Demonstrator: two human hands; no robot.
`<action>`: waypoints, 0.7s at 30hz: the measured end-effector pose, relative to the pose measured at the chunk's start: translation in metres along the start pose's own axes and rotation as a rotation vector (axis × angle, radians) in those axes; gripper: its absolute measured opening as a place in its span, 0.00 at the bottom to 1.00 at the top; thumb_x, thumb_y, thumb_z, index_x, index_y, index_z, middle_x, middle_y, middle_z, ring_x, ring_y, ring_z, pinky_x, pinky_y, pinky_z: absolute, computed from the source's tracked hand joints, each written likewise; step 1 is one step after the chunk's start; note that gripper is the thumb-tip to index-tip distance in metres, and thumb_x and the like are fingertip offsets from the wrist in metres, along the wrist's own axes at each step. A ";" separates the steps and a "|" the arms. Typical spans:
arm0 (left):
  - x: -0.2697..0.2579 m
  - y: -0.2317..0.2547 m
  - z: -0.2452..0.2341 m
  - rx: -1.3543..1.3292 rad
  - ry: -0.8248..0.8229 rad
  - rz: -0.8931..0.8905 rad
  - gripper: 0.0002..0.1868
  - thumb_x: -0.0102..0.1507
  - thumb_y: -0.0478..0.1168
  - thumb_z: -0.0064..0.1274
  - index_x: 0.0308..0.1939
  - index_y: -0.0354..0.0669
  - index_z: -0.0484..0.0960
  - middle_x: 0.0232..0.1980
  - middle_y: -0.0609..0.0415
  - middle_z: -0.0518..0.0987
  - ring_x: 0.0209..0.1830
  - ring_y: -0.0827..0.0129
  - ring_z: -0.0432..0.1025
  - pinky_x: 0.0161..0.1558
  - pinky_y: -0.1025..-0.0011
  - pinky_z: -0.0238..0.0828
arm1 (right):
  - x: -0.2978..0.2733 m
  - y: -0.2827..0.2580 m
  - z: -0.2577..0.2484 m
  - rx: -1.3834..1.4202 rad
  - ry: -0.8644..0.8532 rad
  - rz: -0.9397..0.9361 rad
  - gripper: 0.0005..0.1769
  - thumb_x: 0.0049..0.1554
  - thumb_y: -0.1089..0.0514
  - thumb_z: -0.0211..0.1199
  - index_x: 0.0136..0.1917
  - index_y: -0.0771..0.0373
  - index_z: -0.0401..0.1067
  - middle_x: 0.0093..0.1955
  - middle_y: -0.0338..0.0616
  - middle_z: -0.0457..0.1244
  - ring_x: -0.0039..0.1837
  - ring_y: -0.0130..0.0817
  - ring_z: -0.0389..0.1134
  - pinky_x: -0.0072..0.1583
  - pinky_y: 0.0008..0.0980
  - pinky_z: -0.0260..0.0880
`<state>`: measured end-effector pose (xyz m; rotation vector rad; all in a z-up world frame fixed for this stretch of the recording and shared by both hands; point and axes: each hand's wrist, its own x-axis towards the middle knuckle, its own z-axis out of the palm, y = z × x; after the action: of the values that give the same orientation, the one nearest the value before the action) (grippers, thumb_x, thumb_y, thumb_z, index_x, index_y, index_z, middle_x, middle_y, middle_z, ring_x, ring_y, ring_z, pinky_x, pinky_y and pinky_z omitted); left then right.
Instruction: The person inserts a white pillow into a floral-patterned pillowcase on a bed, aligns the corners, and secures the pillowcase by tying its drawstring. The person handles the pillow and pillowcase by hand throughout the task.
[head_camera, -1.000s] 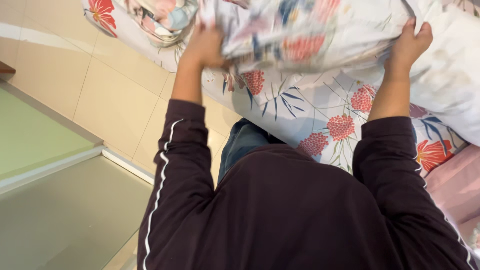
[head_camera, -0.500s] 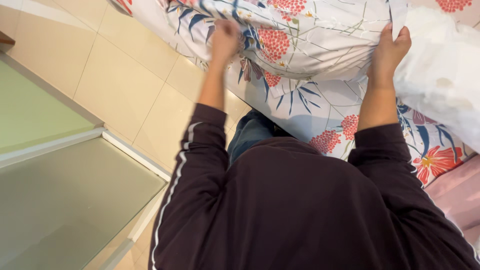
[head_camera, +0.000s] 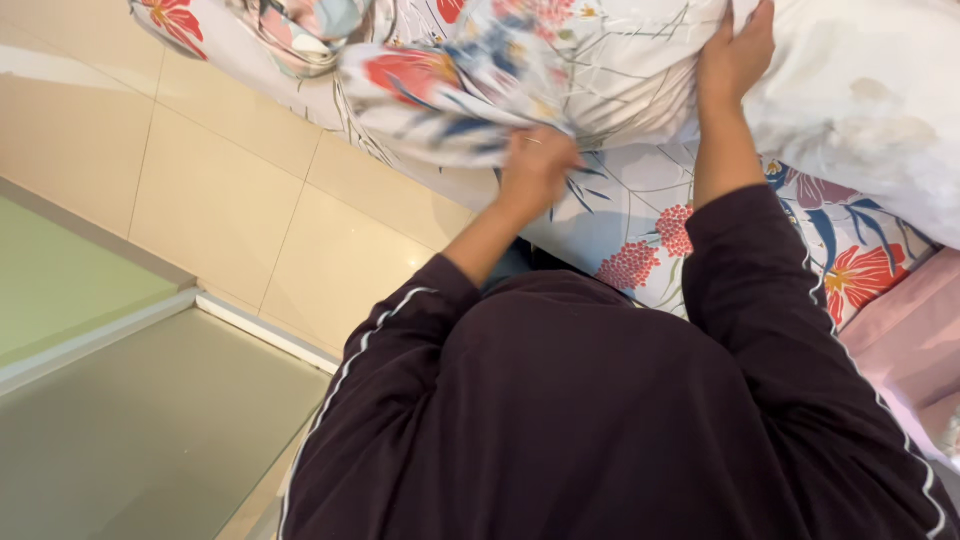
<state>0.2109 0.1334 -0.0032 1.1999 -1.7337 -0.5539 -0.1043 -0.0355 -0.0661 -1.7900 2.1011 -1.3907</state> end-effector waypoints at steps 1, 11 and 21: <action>-0.003 0.011 0.007 0.095 -0.175 0.086 0.08 0.57 0.40 0.62 0.33 0.44 0.79 0.35 0.53 0.80 0.45 0.55 0.75 0.50 0.48 0.61 | 0.004 0.002 0.003 -0.024 -0.002 -0.003 0.14 0.60 0.64 0.66 0.58 0.71 0.71 0.50 0.58 0.71 0.53 0.55 0.72 0.55 0.40 0.69; 0.029 -0.079 -0.027 -0.186 0.363 -0.546 0.32 0.51 0.43 0.68 0.56 0.37 0.75 0.52 0.46 0.75 0.40 0.61 0.77 0.46 0.67 0.75 | -0.011 -0.015 -0.038 0.346 -0.302 0.376 0.22 0.61 0.51 0.74 0.52 0.73 0.73 0.51 0.50 0.70 0.52 0.31 0.66 0.56 0.33 0.70; 0.074 -0.104 -0.027 0.332 0.052 -0.423 0.12 0.49 0.36 0.65 0.34 0.37 0.81 0.33 0.41 0.79 0.38 0.45 0.72 0.42 0.53 0.69 | -0.010 -0.039 -0.031 -0.190 -0.337 0.058 0.21 0.64 0.48 0.62 0.59 0.68 0.75 0.45 0.56 0.70 0.47 0.54 0.72 0.50 0.50 0.70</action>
<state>0.2770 0.0271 -0.0388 1.8232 -1.5705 -0.4836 -0.0882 -0.0071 -0.0275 -1.8541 2.1365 -0.8275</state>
